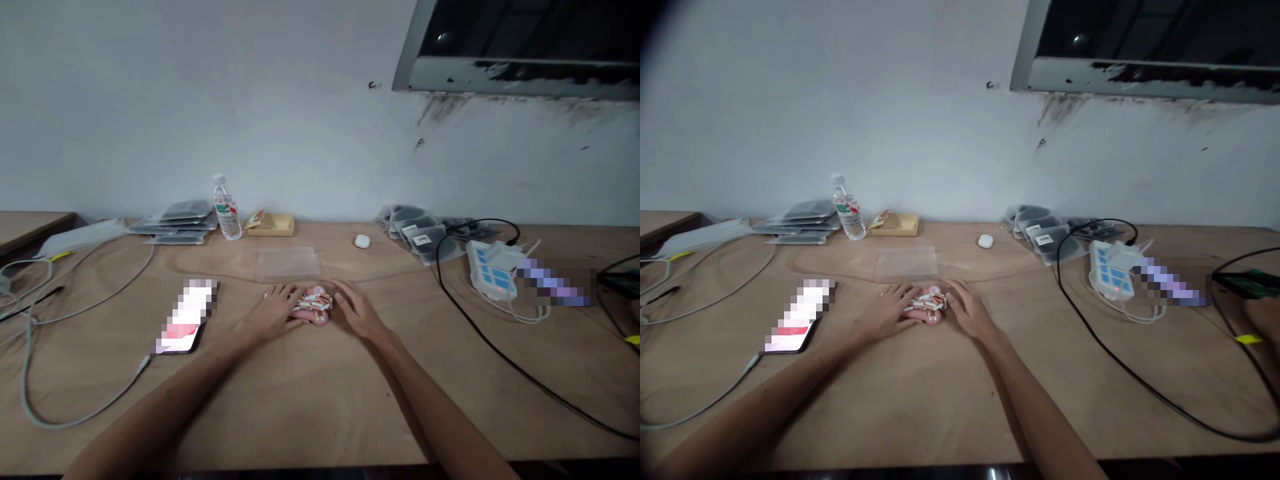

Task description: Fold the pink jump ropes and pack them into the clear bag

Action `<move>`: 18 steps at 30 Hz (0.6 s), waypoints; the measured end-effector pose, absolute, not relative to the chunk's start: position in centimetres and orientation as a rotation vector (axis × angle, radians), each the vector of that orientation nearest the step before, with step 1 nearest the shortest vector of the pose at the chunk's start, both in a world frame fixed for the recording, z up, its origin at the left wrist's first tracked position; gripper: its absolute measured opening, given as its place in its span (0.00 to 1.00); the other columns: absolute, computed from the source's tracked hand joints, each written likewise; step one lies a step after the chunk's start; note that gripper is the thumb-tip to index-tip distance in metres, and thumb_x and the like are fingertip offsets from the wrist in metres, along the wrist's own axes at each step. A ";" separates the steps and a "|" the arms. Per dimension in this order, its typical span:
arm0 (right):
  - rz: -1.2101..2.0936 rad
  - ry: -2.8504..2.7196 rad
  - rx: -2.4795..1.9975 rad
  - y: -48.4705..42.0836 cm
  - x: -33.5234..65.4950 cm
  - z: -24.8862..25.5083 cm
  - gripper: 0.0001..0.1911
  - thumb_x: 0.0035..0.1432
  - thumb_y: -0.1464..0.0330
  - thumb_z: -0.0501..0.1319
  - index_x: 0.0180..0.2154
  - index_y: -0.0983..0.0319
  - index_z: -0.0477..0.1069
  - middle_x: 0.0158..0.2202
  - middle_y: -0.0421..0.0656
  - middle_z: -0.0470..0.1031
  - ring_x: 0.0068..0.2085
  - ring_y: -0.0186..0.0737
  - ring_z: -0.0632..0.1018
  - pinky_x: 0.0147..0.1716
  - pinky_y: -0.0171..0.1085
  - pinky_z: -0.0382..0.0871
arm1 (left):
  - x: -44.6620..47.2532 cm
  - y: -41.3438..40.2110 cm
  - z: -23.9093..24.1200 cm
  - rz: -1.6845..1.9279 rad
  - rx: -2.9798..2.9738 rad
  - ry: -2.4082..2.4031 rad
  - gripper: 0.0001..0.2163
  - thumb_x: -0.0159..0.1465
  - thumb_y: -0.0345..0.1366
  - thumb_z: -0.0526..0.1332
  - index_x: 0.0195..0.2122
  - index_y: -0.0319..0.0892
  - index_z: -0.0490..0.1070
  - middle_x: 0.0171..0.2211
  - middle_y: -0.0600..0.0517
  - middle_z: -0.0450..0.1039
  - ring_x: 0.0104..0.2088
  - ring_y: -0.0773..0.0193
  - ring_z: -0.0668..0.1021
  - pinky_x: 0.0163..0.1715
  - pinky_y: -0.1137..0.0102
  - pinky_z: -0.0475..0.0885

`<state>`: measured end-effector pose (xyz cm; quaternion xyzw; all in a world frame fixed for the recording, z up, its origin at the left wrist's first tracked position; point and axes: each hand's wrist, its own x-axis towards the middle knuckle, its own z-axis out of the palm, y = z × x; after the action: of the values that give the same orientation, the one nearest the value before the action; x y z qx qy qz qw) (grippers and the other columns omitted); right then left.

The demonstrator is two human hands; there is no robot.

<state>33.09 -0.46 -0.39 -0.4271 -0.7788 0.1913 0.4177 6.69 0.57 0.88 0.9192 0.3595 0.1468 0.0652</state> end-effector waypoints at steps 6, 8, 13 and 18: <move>0.486 -1.906 -1.080 -0.3 33.1 -0.6 0.25 0.72 0.53 0.47 0.55 0.60 0.73 0.55 0.53 0.76 0.57 0.52 0.75 0.59 0.54 0.67 | 5.8 1.4 1.0 0.498 2.651 1.028 0.32 0.62 0.41 0.66 0.66 0.42 0.59 0.60 0.39 0.67 0.57 0.44 0.72 0.55 0.54 0.68; 0.503 -1.881 -1.077 -0.4 33.1 -0.7 0.26 0.72 0.52 0.47 0.54 0.60 0.73 0.55 0.53 0.76 0.57 0.52 0.75 0.59 0.54 0.66 | 5.6 1.4 0.9 0.539 2.560 1.101 0.33 0.59 0.38 0.67 0.65 0.41 0.61 0.59 0.38 0.70 0.56 0.44 0.74 0.54 0.54 0.69; 0.736 -1.725 -1.017 -0.8 32.4 -0.3 0.26 0.69 0.49 0.52 0.54 0.59 0.73 0.53 0.52 0.77 0.54 0.52 0.76 0.58 0.53 0.66 | 6.6 0.6 1.7 0.840 2.048 1.140 0.25 0.57 0.38 0.69 0.57 0.45 0.71 0.52 0.45 0.77 0.51 0.48 0.77 0.52 0.58 0.70; 1.170 -1.576 -0.641 0.7 29.2 2.3 0.37 0.58 0.38 0.59 0.56 0.58 0.70 0.54 0.50 0.77 0.54 0.52 0.76 0.54 0.50 0.70 | 9.0 -1.1 3.8 0.941 1.282 0.985 0.17 0.53 0.40 0.72 0.40 0.37 0.75 0.34 0.47 0.79 0.34 0.56 0.81 0.37 0.64 0.74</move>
<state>29.19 0.70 2.30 -0.2663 -0.6554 0.4864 0.5127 9.00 -1.12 3.80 0.5516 0.4238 0.4048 0.5935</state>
